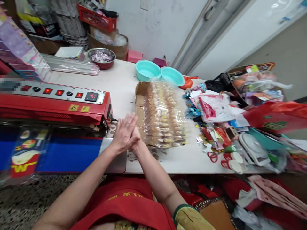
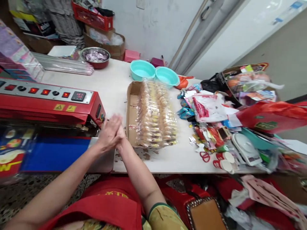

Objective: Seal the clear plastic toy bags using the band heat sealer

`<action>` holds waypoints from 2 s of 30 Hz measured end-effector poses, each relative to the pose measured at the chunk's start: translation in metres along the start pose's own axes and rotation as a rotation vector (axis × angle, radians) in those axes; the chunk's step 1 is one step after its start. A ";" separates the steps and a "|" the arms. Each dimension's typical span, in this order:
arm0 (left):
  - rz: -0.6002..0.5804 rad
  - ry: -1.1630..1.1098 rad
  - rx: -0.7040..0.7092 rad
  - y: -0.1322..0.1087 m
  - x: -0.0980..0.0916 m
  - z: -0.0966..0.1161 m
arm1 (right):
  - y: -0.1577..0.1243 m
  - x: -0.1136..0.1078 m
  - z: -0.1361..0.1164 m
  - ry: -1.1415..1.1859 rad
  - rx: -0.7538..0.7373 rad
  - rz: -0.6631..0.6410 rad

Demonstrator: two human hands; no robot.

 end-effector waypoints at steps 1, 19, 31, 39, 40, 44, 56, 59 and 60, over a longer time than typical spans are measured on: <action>-0.127 0.041 -0.033 0.010 0.025 -0.009 | -0.011 -0.003 -0.010 0.001 0.025 -0.065; -0.249 0.143 0.494 0.012 0.094 0.111 | -0.141 -0.193 -0.131 -1.589 -0.526 0.040; -0.149 -1.031 -0.338 0.063 -0.025 0.070 | -0.104 -0.086 -0.245 -0.598 -0.637 0.049; 0.170 -1.054 -0.856 -0.009 -0.026 -0.045 | -0.036 -0.036 -0.129 -0.331 -0.275 -0.041; 0.200 -1.053 -0.896 -0.021 -0.025 -0.055 | -0.031 -0.031 -0.114 -0.319 -0.233 -0.038; 0.194 -1.102 -0.879 -0.065 -0.015 -0.067 | -0.023 -0.022 -0.074 -0.285 -0.161 0.028; 0.238 -1.176 -1.133 -0.117 -0.012 -0.110 | -0.024 0.010 -0.013 -0.317 -0.008 -0.104; 0.321 -1.133 -1.208 -0.120 -0.008 -0.125 | -0.026 0.012 -0.001 -0.302 0.024 -0.090; 0.344 -1.120 -1.221 -0.122 -0.006 -0.129 | -0.026 0.013 0.003 -0.300 0.033 -0.092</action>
Point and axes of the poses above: each hand's wrist, its own y-axis towards the middle knuckle, its own x-axis out of the palm, z = x × y, the point moved 10 cm from there along y, towards the middle knuckle, and after that the axes turned 5 degrees about y, right-handed, at the moved point
